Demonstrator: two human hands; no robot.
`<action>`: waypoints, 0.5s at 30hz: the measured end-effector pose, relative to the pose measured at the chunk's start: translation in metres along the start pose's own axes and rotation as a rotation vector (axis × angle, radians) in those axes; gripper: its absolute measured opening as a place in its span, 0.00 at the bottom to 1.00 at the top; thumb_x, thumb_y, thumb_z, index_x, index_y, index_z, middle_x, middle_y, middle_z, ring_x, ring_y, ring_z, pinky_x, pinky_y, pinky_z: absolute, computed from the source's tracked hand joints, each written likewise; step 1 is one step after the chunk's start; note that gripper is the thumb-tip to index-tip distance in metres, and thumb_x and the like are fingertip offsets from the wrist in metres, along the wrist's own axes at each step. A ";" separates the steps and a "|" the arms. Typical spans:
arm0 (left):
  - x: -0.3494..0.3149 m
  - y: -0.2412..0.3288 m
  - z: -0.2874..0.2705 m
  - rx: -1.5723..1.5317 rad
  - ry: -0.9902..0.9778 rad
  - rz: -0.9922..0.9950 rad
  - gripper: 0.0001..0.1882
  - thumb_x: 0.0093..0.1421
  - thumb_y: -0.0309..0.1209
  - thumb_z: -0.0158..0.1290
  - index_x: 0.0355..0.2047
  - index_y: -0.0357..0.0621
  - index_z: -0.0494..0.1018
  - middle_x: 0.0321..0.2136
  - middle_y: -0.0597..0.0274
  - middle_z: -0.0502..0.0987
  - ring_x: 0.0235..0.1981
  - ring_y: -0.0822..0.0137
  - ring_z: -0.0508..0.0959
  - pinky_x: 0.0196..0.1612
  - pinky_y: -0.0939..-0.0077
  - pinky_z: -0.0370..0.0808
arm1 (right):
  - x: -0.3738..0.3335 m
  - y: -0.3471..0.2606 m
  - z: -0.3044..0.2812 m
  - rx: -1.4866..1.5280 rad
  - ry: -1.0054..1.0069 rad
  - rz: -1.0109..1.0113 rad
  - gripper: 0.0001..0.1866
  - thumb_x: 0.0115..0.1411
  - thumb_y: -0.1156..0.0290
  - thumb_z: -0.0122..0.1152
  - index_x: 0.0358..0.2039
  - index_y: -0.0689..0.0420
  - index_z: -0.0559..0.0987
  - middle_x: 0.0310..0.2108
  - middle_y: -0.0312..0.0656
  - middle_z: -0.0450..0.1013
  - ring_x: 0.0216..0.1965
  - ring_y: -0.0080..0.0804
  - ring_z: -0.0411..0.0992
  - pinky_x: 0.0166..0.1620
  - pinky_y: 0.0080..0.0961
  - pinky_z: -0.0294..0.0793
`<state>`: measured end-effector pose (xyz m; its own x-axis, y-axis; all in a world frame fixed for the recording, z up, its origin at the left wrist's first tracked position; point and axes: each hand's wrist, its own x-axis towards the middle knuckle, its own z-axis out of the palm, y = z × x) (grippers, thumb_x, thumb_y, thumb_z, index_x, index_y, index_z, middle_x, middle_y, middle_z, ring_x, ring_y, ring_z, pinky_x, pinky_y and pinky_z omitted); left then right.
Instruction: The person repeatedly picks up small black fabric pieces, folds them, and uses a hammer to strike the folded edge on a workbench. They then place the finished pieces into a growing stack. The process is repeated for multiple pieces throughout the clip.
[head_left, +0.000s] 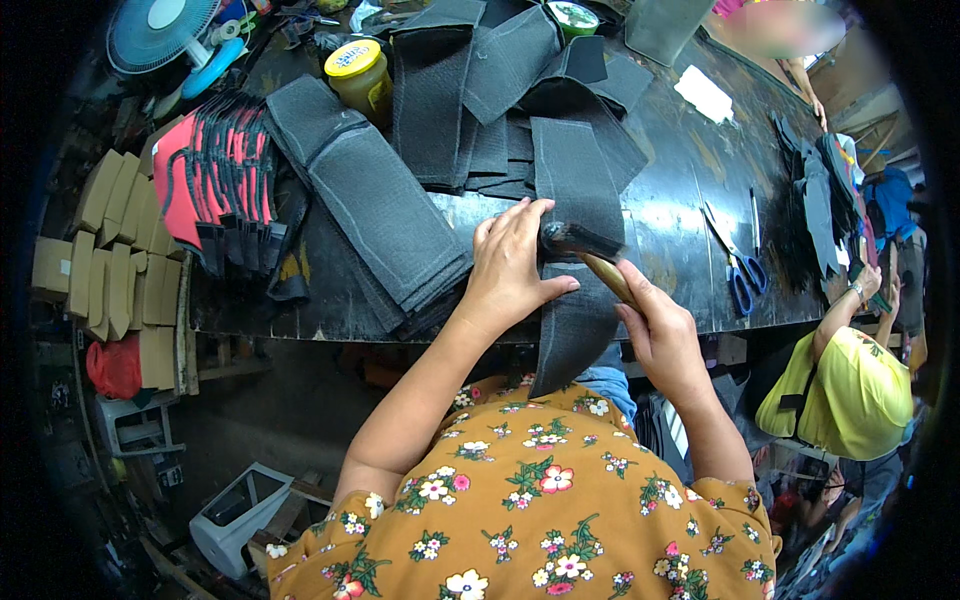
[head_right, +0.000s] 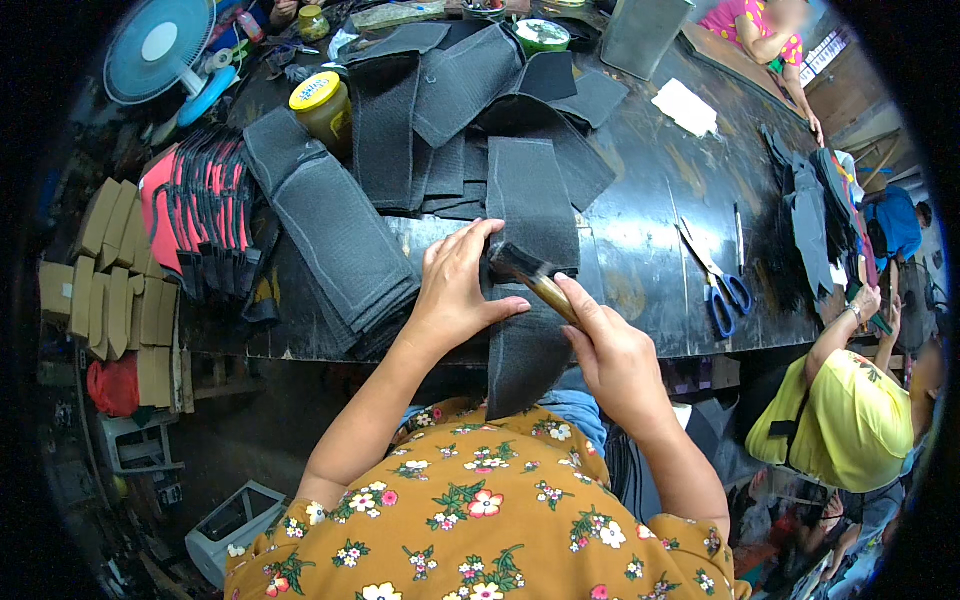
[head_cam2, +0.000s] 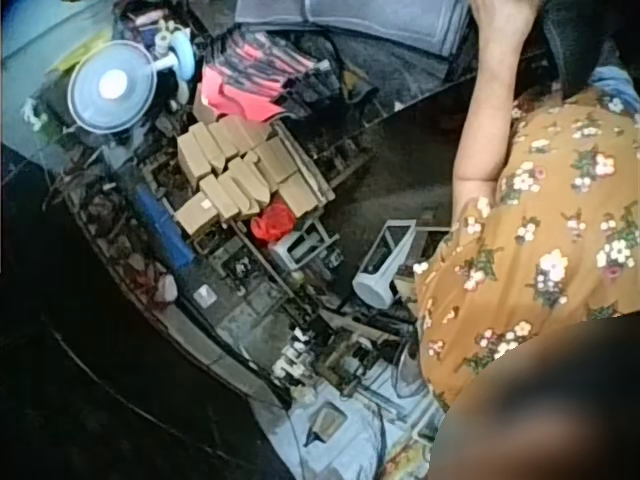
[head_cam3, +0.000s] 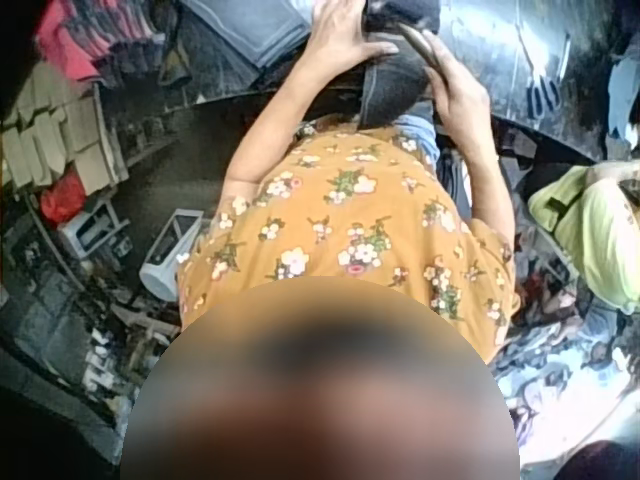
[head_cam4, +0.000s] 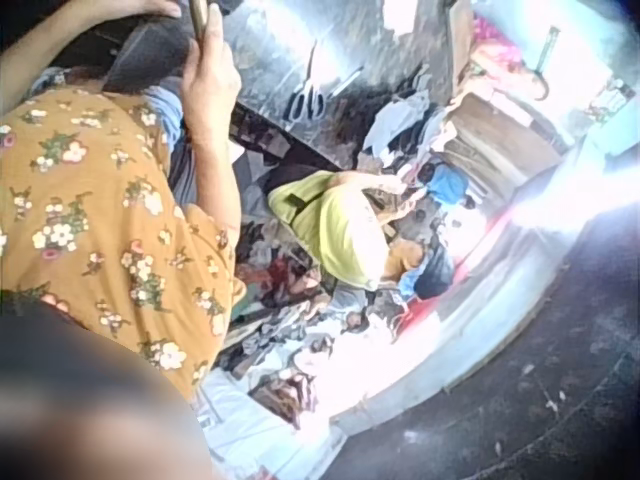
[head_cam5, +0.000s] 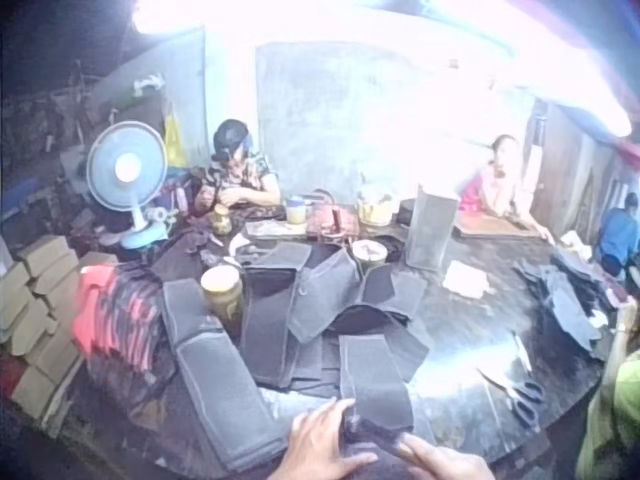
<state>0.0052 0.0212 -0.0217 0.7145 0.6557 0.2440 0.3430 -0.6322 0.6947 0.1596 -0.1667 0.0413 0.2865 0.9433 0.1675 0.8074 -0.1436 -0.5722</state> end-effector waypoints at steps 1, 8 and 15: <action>0.000 0.000 0.000 0.003 0.000 -0.004 0.54 0.42 0.45 0.80 0.68 0.43 0.67 0.65 0.41 0.74 0.72 0.48 0.68 0.73 0.49 0.57 | 0.002 -0.001 0.001 0.027 0.051 -0.043 0.33 0.67 0.75 0.66 0.72 0.44 0.71 0.46 0.56 0.82 0.44 0.58 0.82 0.45 0.45 0.81; 0.000 0.000 0.002 0.043 0.047 0.021 0.56 0.39 0.44 0.81 0.68 0.46 0.67 0.64 0.46 0.75 0.70 0.48 0.70 0.71 0.50 0.62 | -0.001 0.006 -0.005 0.103 0.048 -0.024 0.33 0.67 0.77 0.66 0.72 0.50 0.72 0.52 0.58 0.80 0.51 0.58 0.82 0.50 0.41 0.82; -0.002 0.013 -0.001 -0.322 0.208 0.038 0.43 0.49 0.26 0.75 0.64 0.41 0.66 0.57 0.47 0.77 0.53 0.57 0.81 0.52 0.63 0.80 | -0.018 0.069 -0.025 -0.101 0.228 0.027 0.30 0.67 0.79 0.64 0.70 0.52 0.75 0.56 0.55 0.79 0.57 0.47 0.80 0.58 0.35 0.78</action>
<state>0.0073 0.0120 -0.0132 0.5728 0.7250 0.3825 0.0859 -0.5172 0.8515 0.2233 -0.2006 0.0188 0.4084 0.8486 0.3364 0.8421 -0.2081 -0.4975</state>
